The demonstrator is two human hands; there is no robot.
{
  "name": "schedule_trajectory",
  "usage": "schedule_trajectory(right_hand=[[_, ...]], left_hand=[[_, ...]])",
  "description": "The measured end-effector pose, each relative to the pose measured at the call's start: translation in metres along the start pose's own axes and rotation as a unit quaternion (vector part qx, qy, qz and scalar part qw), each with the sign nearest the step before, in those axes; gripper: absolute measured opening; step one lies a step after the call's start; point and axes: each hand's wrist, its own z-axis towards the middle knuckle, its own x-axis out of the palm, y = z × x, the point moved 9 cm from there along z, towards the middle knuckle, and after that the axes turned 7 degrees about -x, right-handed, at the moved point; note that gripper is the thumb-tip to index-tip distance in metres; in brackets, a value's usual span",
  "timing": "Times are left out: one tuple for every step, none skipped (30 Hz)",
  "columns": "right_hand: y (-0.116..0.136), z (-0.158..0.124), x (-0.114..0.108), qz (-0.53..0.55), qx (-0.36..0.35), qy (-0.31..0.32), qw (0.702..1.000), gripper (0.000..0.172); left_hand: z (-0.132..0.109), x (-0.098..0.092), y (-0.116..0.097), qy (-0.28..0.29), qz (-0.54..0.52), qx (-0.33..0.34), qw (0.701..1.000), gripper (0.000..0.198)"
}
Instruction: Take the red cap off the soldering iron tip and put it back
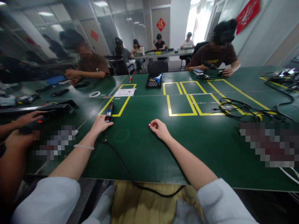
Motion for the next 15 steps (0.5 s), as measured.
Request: schedule_trajectory(right_hand=[[0.0, 0.0, 0.0, 0.004, -0.001, 0.001, 1.0, 0.019], [0.001, 0.0, 0.0, 0.007, -0.005, 0.002, 1.0, 0.02], [0.003, -0.001, 0.0, 0.007, -0.011, 0.004, 1.0, 0.019], [0.004, -0.001, 0.0, 0.006, -0.018, 0.006, 1.0, 0.017], [0.006, -0.001, 0.0, 0.001, -0.025, 0.008, 1.0, 0.014], [0.007, -0.001, 0.0, -0.005, -0.032, 0.009, 0.999, 0.011], [0.009, -0.002, 0.0, -0.013, -0.04, 0.009, 0.999, 0.008], [0.01, -0.002, 0.0, -0.021, -0.046, 0.008, 0.999, 0.006], [0.012, -0.002, 0.0, -0.028, -0.053, 0.008, 0.998, 0.005], [0.013, -0.002, 0.0, -0.033, -0.059, 0.009, 0.998, 0.005], [0.014, -0.002, 0.001, -0.038, -0.064, 0.009, 0.997, 0.004], [0.015, -0.003, 0.001, -0.042, -0.069, 0.01, 0.997, 0.004], [0.016, -0.003, 0.002, -0.044, -0.073, 0.011, 0.996, 0.004], [0.018, -0.003, 0.002, -0.046, -0.078, 0.012, 0.996, 0.005], [0.019, -0.003, 0.003, -0.049, -0.082, 0.014, 0.995, 0.005]], left_hand=[[-0.005, 0.001, -0.008, -0.005, 0.009, 0.0, 1.0, 0.048], [-0.01, 0.003, -0.016, -0.01, 0.019, -0.003, 1.0, 0.047], [-0.015, 0.005, -0.025, -0.015, 0.025, -0.004, 1.0, 0.047], [-0.02, 0.009, -0.036, -0.015, 0.026, 0.004, 1.0, 0.048], [-0.027, 0.012, -0.048, -0.017, 0.028, 0.015, 0.999, 0.049], [-0.034, 0.015, -0.062, -0.018, 0.029, 0.03, 0.999, 0.051], [-0.042, 0.019, -0.077, -0.019, 0.028, 0.047, 0.998, 0.052], [-0.05, 0.022, -0.092, -0.018, 0.025, 0.066, 0.997, 0.052], [-0.06, 0.025, -0.107, -0.015, 0.021, 0.085, 0.996, 0.053], [-0.07, 0.028, -0.121, -0.011, 0.015, 0.101, 0.995, 0.054], [-0.08, 0.031, -0.135, -0.007, 0.008, 0.117, 0.993, 0.055], [-0.09, 0.033, -0.148, -0.004, 0.002, 0.133, 0.991, 0.057], [-0.1, 0.034, -0.159, -0.002, -0.004, 0.15, 0.989, 0.059], [-0.109, 0.035, -0.17, -0.001, -0.008, 0.167, 0.986, 0.062], [-0.118, 0.036, -0.179, 0.0, -0.011, 0.183, 0.983, 0.066]])
